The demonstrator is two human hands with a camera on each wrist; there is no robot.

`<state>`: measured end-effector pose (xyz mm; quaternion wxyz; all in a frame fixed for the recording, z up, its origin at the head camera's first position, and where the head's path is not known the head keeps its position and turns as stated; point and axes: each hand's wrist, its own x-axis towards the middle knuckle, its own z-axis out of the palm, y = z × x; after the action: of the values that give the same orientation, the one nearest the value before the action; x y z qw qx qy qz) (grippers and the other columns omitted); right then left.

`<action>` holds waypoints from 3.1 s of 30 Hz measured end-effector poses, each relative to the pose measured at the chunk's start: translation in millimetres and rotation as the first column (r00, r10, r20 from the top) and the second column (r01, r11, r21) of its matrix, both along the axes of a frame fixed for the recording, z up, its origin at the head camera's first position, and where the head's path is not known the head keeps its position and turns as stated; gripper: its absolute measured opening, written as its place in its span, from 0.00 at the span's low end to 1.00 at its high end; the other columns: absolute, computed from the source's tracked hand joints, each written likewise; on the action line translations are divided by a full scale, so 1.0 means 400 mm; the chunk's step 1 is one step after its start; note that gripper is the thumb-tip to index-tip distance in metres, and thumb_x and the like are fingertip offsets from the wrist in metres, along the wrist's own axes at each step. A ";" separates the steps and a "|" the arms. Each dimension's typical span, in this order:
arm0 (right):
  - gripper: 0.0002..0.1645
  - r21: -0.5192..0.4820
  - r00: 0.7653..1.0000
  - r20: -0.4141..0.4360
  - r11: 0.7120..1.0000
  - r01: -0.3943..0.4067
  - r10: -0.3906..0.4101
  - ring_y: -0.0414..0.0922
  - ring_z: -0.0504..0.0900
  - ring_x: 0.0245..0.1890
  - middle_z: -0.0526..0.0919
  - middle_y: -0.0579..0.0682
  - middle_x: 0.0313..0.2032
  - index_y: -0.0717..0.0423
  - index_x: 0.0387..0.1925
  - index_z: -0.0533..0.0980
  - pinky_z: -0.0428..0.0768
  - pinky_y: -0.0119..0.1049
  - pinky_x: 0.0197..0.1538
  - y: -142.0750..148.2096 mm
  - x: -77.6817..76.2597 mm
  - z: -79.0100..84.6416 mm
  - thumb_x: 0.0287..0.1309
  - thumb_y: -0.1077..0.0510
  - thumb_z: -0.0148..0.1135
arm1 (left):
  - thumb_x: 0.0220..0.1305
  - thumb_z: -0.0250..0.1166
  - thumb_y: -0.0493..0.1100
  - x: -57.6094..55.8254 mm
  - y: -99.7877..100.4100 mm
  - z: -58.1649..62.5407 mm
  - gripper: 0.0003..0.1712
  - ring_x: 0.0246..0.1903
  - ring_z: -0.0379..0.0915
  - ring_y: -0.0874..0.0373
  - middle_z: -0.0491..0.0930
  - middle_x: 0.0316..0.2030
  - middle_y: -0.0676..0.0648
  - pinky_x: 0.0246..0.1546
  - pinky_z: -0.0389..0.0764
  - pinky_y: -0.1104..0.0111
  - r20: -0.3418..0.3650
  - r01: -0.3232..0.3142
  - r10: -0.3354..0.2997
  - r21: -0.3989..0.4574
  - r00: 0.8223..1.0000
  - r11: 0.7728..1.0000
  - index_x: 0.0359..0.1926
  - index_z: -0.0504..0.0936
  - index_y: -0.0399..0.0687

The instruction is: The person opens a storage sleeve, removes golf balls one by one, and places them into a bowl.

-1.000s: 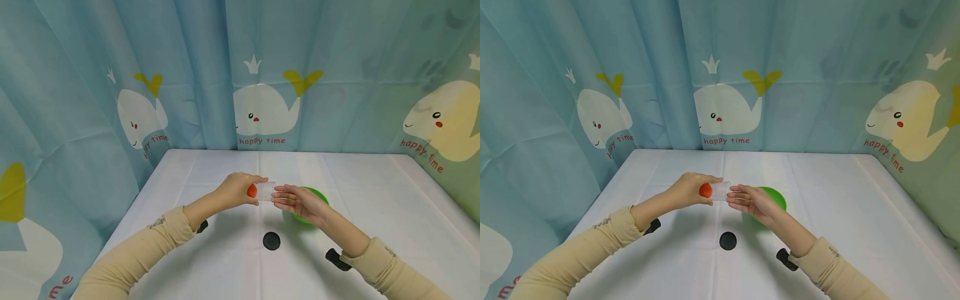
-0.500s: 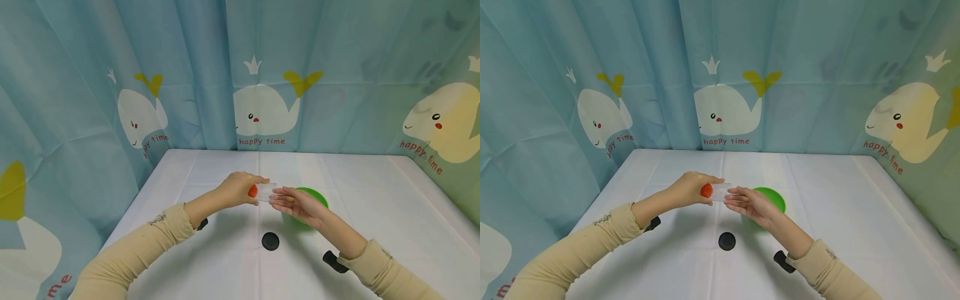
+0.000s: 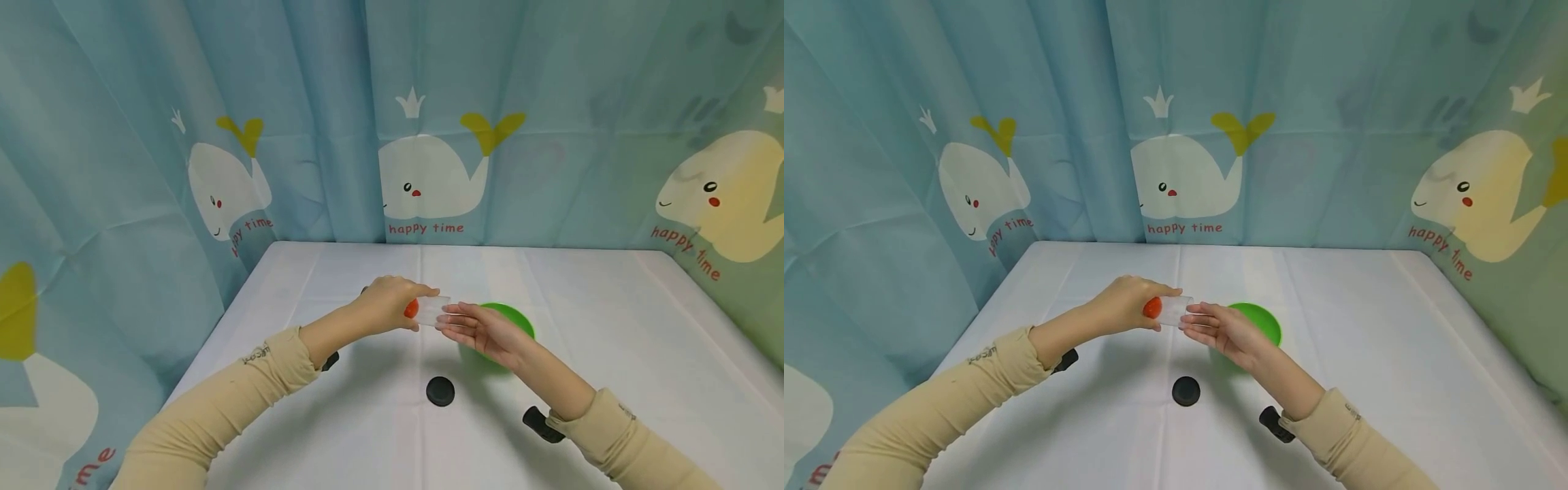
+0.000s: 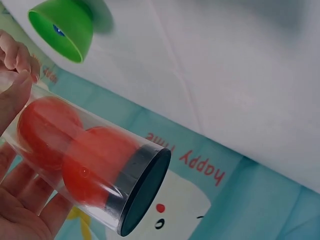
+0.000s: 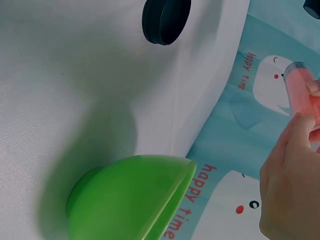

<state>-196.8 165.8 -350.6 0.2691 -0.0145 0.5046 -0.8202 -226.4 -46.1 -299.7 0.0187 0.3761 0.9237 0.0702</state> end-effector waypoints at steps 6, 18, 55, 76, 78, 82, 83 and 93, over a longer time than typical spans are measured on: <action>0.26 0.004 1.000 -0.001 1.000 0.004 -0.004 0.43 0.83 0.44 0.81 0.52 0.41 0.74 0.62 0.55 0.79 0.33 0.53 -0.004 -0.002 -0.003 0.71 0.59 0.43 | 0.50 0.74 0.47 -0.004 0.001 0.002 0.37 0.45 0.78 0.54 0.82 0.49 0.49 0.46 0.79 0.61 -0.005 0.008 -0.008 -0.017 1.000 1.000 0.62 0.73 0.55; 0.26 -0.004 1.000 0.017 1.000 0.012 -0.012 0.43 0.84 0.44 0.82 0.52 0.41 0.73 0.62 0.56 0.79 0.32 0.52 -0.010 -0.003 -0.007 0.71 0.59 0.43 | 0.49 0.74 0.46 -0.004 0.002 0.005 0.37 0.49 0.78 0.56 0.81 0.52 0.51 0.50 0.78 0.61 -0.022 0.031 -0.032 -0.056 0.999 0.998 0.62 0.73 0.54; 0.30 -0.028 1.000 0.029 1.000 -0.007 0.008 0.47 0.84 0.45 0.81 0.53 0.42 0.74 0.66 0.49 0.79 0.35 0.52 -0.023 -0.008 -0.003 0.70 0.63 0.44 | 0.49 0.74 0.42 -0.017 -0.018 -0.004 0.34 0.47 0.77 0.54 0.82 0.50 0.49 0.50 0.78 0.63 -0.002 0.014 -0.014 -0.023 1.000 1.000 0.59 0.76 0.49; 0.32 0.046 0.994 -0.079 0.996 0.077 -0.073 0.41 0.83 0.45 0.83 0.45 0.41 0.72 0.66 0.52 0.77 0.31 0.53 -0.026 0.001 -0.010 0.70 0.57 0.47 | 0.49 0.74 0.47 -0.019 -0.032 -0.010 0.37 0.36 0.80 0.53 0.85 0.38 0.46 0.41 0.80 0.63 -0.022 -0.014 0.014 0.013 1.000 1.000 0.62 0.74 0.53; 0.31 0.042 0.992 -0.084 0.994 0.100 -0.096 0.41 0.84 0.44 0.83 0.45 0.41 0.71 0.65 0.54 0.78 0.31 0.52 -0.023 -0.001 -0.009 0.69 0.57 0.48 | 0.48 0.74 0.48 -0.017 -0.033 -0.009 0.37 0.41 0.81 0.53 0.85 0.44 0.47 0.44 0.80 0.61 -0.024 -0.013 0.014 0.021 1.000 1.000 0.62 0.74 0.51; 0.30 0.015 0.991 -0.073 0.994 0.112 -0.110 0.41 0.84 0.43 0.83 0.46 0.40 0.72 0.64 0.54 0.79 0.30 0.51 -0.016 -0.005 -0.010 0.69 0.58 0.49 | 0.47 0.75 0.48 -0.013 -0.039 -0.011 0.38 0.48 0.79 0.53 0.81 0.52 0.48 0.50 0.78 0.60 -0.017 -0.025 0.026 0.029 1.000 0.999 0.61 0.74 0.51; 0.30 0.010 0.992 -0.072 0.994 0.105 -0.104 0.41 0.84 0.43 0.83 0.46 0.40 0.72 0.64 0.54 0.79 0.30 0.50 -0.015 -0.005 -0.011 0.69 0.58 0.48 | 0.47 0.75 0.48 -0.013 -0.041 -0.013 0.38 0.48 0.79 0.53 0.81 0.52 0.48 0.50 0.78 0.60 -0.013 -0.027 0.027 0.033 1.000 0.999 0.61 0.74 0.51; 0.16 -0.009 0.994 -0.067 0.996 0.086 -0.087 0.42 0.84 0.44 0.84 0.46 0.41 0.65 0.53 0.66 0.78 0.31 0.52 -0.007 -0.002 -0.017 0.69 0.59 0.49 | 0.46 0.76 0.47 -0.010 -0.050 -0.035 0.37 0.51 0.78 0.52 0.80 0.54 0.48 0.53 0.76 0.57 0.043 -0.040 0.036 0.099 0.998 0.994 0.60 0.75 0.50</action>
<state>-197.5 163.2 -357.5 0.2163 -0.0209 0.5111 -0.8316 -230.6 -66.0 -313.7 0.0175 0.3576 0.9254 0.1243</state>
